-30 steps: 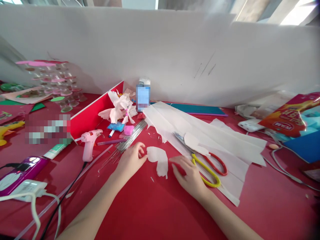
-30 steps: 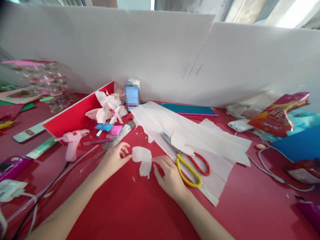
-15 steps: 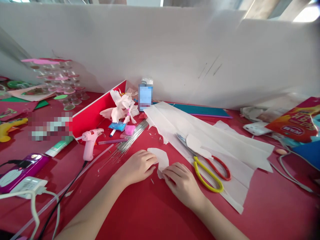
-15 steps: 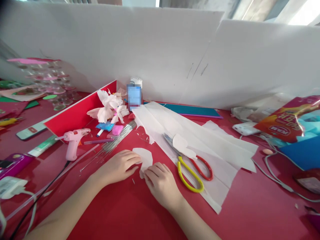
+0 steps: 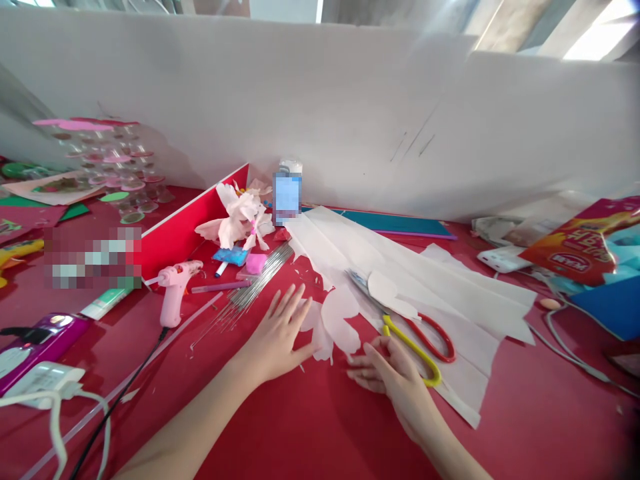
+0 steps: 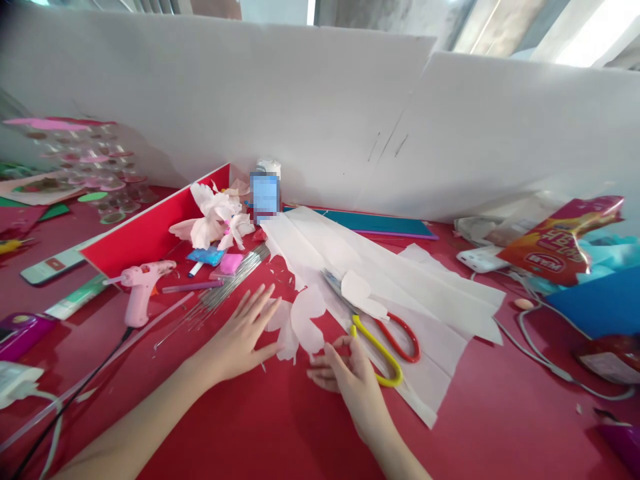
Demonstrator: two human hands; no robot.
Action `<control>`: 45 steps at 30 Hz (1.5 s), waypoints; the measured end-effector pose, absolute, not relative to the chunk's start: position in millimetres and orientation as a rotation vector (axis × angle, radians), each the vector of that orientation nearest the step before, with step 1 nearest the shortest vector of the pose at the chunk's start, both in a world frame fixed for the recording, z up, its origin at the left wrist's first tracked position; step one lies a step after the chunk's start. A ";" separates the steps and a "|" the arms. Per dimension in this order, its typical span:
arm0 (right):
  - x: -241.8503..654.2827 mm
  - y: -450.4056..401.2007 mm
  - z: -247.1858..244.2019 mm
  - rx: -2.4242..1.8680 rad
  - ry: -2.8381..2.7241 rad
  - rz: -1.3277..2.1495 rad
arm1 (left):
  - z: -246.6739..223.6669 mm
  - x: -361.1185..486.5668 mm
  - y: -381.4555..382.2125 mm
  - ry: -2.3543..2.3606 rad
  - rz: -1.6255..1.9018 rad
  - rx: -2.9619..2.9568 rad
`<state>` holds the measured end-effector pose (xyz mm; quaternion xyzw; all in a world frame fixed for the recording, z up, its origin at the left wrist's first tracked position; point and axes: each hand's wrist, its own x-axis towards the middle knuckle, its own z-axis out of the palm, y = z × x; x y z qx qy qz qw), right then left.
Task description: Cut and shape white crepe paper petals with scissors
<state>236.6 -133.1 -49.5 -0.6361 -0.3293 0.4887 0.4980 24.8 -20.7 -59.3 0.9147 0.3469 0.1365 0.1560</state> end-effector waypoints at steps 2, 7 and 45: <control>239.3 -139.4 -46.6 -1.688 -1.131 0.927 | -61.6 25.6 -22.5 0.957 0.262 2.637; 235.0 -119.4 -36.2 -1.449 -2.299 0.294 | -62.9 20.7 -24.7 1.003 0.265 2.648; 258.4 -104.2 -55.4 -1.452 -2.543 0.113 | -46.7 -3.6 -7.6 0.691 0.276 2.814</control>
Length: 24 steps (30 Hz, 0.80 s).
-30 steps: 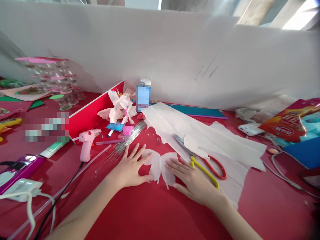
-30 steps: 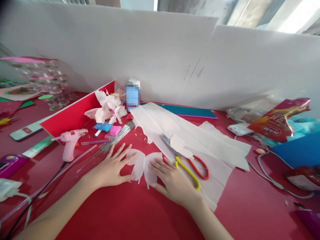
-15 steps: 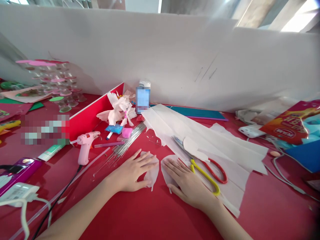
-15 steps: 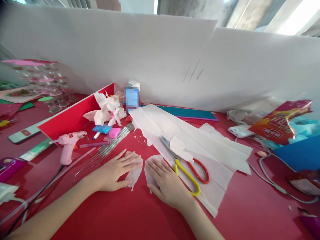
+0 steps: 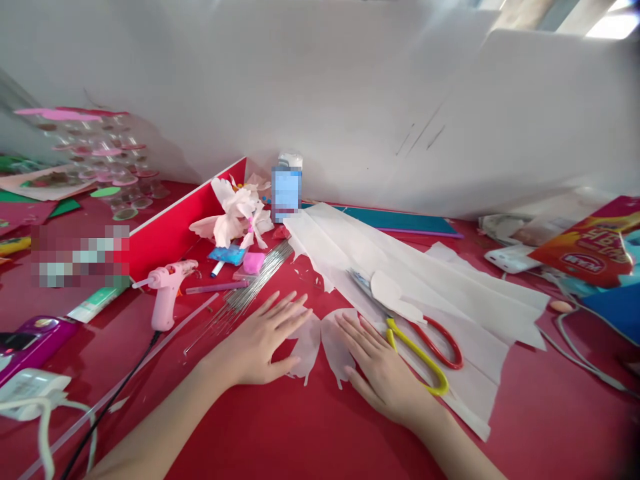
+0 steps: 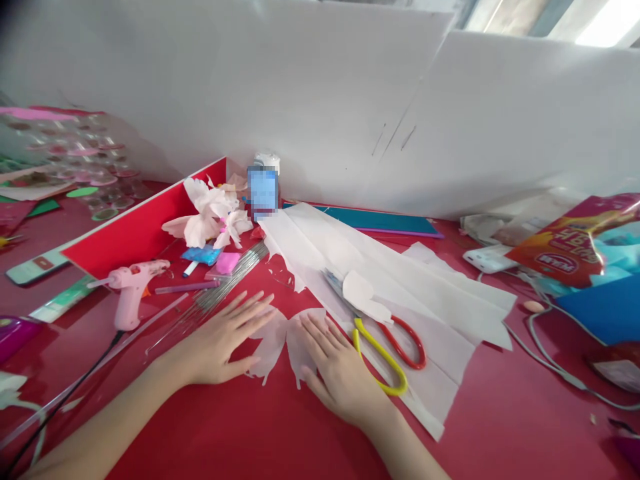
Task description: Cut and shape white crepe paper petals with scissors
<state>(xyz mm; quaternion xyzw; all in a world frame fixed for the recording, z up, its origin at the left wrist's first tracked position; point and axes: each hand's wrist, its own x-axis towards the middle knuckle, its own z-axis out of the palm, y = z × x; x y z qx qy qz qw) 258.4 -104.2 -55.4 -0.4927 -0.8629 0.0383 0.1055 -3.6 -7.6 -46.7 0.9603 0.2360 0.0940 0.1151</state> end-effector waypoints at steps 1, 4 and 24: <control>261.1 -107.1 -58.1 -1.452 -2.483 0.050 | -44.1 -5.5 -9.9 0.762 0.300 2.815; 266.4 -114.1 -62.2 -1.451 -2.373 -0.042 | -38.7 -9.4 -22.8 0.983 0.377 2.752; 251.4 -116.9 -44.6 -1.351 -2.646 0.345 | -25.6 -18.4 -52.3 1.585 0.588 2.737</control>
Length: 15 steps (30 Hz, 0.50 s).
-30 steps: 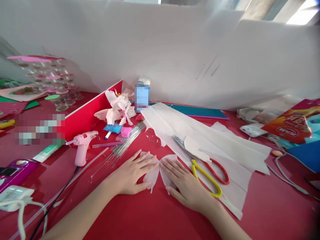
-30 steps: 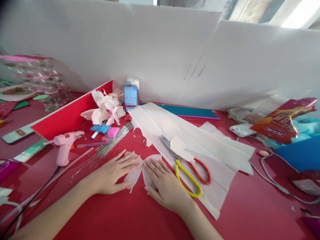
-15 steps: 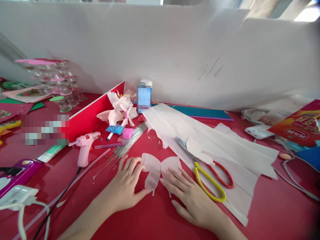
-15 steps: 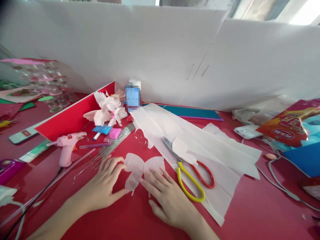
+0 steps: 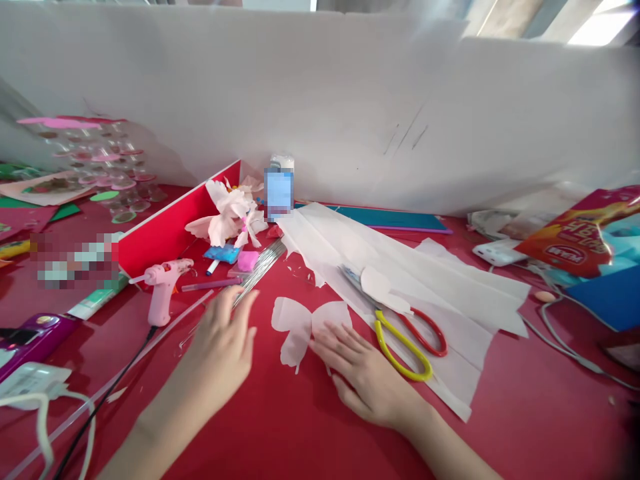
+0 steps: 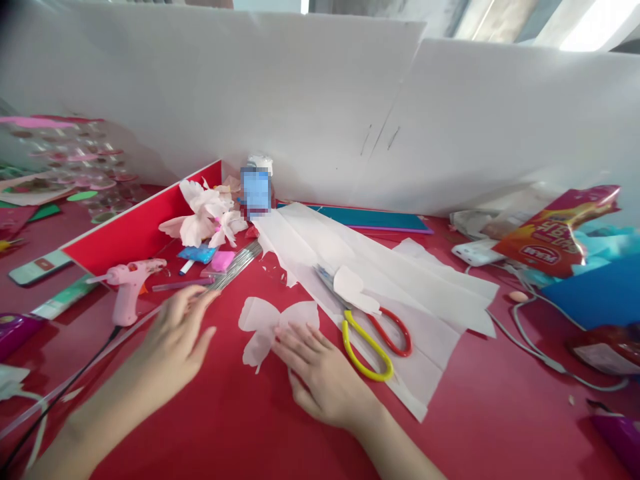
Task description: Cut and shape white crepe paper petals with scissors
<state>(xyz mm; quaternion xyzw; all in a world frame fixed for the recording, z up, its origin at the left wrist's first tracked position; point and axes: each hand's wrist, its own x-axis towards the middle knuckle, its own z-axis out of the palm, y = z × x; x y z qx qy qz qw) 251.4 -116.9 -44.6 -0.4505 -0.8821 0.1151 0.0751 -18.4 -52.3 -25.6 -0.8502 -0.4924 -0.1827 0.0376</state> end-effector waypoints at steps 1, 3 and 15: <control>253.0 -116.8 -47.3 -1.410 -2.571 0.258 | -24.9 -10.4 -54.2 -1.414 -0.556 -2.714; 255.4 -115.3 -52.0 -1.533 -2.448 0.124 | -29.0 4.5 -52.6 -1.169 -0.459 -2.938; 253.4 -110.0 -51.7 -1.594 -2.522 0.109 | -63.8 10.9 -18.0 -0.958 -0.296 -3.252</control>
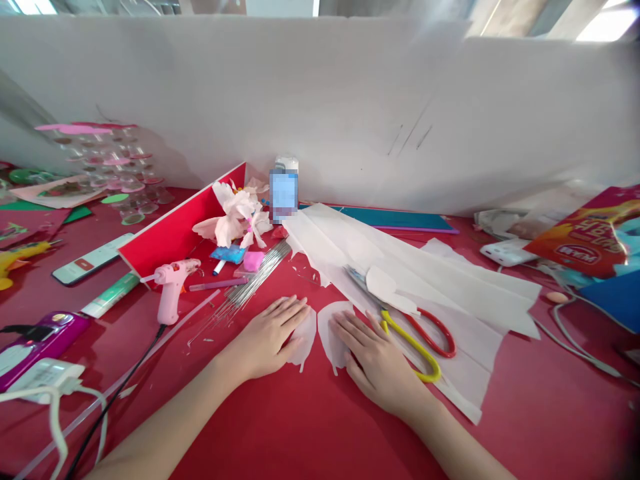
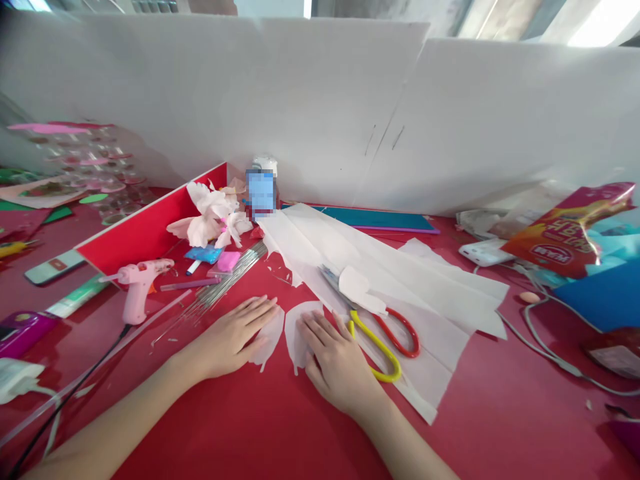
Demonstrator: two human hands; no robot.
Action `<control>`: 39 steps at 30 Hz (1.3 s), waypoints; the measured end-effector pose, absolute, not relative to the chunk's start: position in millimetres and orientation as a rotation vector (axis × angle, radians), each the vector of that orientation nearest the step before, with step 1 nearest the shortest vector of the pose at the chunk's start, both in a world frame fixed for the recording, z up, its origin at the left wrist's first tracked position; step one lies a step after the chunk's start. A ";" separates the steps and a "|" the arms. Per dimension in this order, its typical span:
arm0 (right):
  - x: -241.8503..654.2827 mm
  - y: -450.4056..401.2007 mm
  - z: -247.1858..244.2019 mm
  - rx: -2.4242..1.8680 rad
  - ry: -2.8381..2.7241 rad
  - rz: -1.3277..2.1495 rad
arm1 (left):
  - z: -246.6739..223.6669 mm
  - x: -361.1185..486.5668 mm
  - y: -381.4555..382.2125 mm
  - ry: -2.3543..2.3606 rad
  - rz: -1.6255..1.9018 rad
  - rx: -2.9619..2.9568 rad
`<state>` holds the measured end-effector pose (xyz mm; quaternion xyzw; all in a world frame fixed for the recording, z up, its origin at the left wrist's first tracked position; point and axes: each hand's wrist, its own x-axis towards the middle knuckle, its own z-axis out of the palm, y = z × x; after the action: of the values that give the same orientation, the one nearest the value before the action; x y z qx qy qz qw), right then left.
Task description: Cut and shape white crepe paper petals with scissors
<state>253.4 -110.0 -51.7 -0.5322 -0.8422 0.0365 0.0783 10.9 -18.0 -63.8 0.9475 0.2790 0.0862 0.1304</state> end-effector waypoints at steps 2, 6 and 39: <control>254.2 -109.9 -53.0 -1.581 -2.509 0.099 | -64.5 10.3 -18.3 0.796 0.249 2.758; 257.5 -110.1 -61.6 -1.550 -2.415 -0.004 | -64.9 8.8 -14.7 0.795 0.361 2.788; 249.8 -107.5 -54.7 -1.212 -2.197 -0.121 | -51.1 -6.0 6.1 1.523 0.932 2.808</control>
<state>249.8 -107.5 -54.7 -0.4587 -0.8317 -0.0457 0.3094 -6.0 6.1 -51.1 0.8402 0.4557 0.2788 -0.0928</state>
